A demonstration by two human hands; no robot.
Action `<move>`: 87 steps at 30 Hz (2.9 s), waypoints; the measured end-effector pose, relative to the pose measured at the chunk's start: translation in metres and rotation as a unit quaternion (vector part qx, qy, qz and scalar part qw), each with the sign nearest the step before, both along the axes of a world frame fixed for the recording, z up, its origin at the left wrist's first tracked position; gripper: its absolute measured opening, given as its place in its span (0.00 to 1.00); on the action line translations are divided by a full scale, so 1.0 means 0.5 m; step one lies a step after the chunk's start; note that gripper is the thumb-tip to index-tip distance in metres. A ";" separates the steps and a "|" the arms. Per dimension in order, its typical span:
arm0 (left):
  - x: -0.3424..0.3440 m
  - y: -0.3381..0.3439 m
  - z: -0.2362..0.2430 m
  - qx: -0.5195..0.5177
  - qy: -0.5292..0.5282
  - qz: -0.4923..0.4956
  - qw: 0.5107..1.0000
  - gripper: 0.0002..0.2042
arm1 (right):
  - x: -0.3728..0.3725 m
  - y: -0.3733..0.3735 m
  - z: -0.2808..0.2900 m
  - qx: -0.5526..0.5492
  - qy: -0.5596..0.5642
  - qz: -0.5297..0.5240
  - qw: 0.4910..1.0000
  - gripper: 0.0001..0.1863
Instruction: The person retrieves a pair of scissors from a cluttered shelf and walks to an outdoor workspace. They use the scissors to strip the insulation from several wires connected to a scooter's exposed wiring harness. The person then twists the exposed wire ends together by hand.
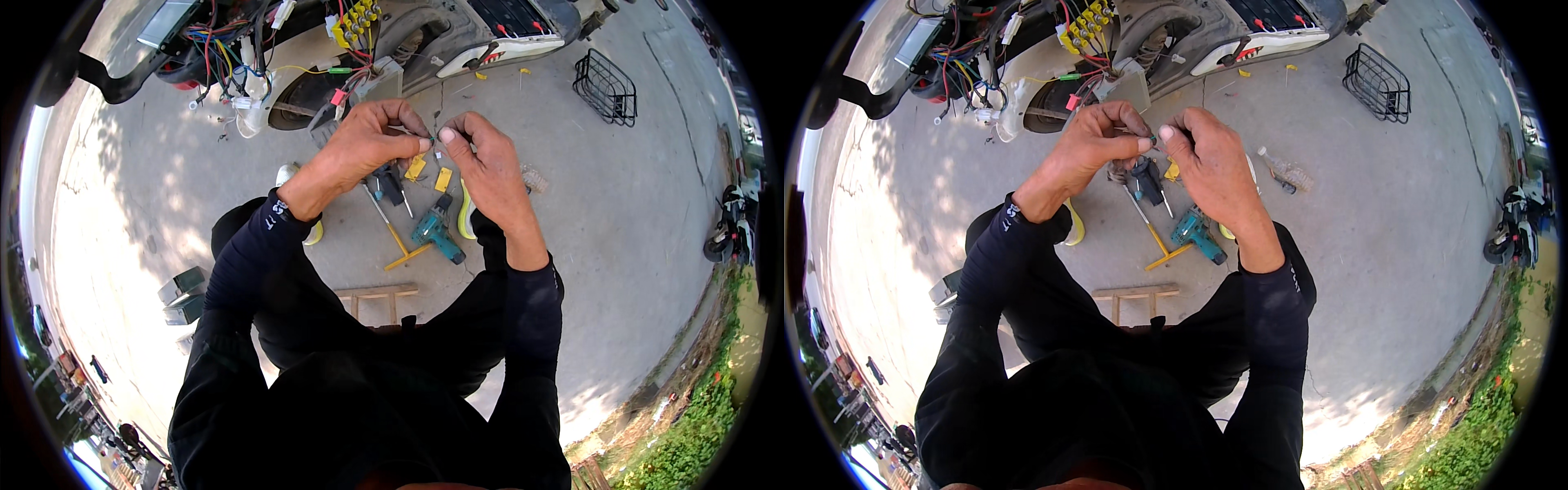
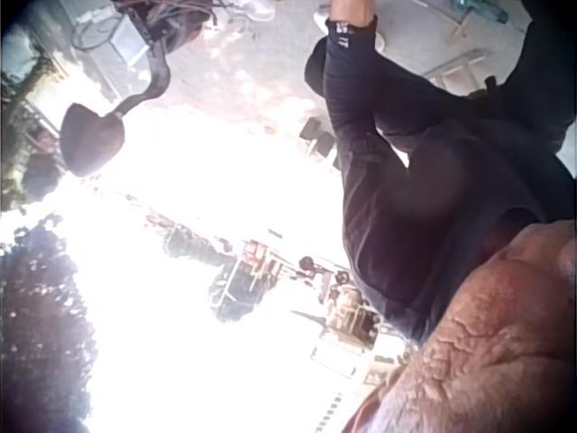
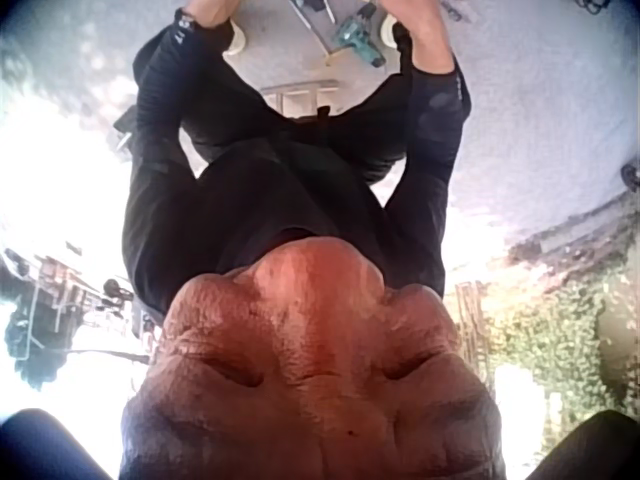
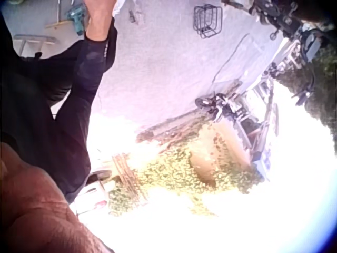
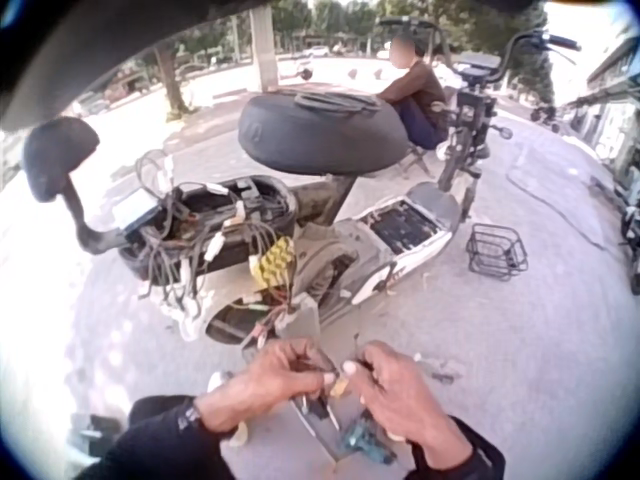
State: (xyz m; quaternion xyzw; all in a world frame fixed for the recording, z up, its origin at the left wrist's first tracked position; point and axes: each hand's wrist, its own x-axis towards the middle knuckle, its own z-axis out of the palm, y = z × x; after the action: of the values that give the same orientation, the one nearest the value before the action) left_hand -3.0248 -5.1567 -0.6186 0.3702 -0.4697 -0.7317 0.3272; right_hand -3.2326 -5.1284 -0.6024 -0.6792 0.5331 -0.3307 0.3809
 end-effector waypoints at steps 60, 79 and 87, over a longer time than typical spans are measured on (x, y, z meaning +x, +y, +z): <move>0.005 -0.006 -0.013 0.065 0.039 0.104 0.992 0.05 | 0.050 -0.012 -0.028 0.126 -0.162 -0.077 0.976 0.20; -0.022 0.044 -0.035 0.110 0.042 0.119 0.986 0.07 | 0.033 -0.009 -0.042 0.232 -0.197 -0.125 0.944 0.19; -0.020 0.058 -0.030 0.128 0.062 0.172 0.975 0.09 | 0.089 0.079 -0.120 0.361 -0.346 -0.068 0.863 0.12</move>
State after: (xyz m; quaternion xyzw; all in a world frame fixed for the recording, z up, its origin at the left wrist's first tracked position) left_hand -3.0347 -5.1278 -0.6336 0.4384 -0.2797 -0.7400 0.4266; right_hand -3.1881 -5.0890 -0.6625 -0.2982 0.4938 -0.3542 0.7361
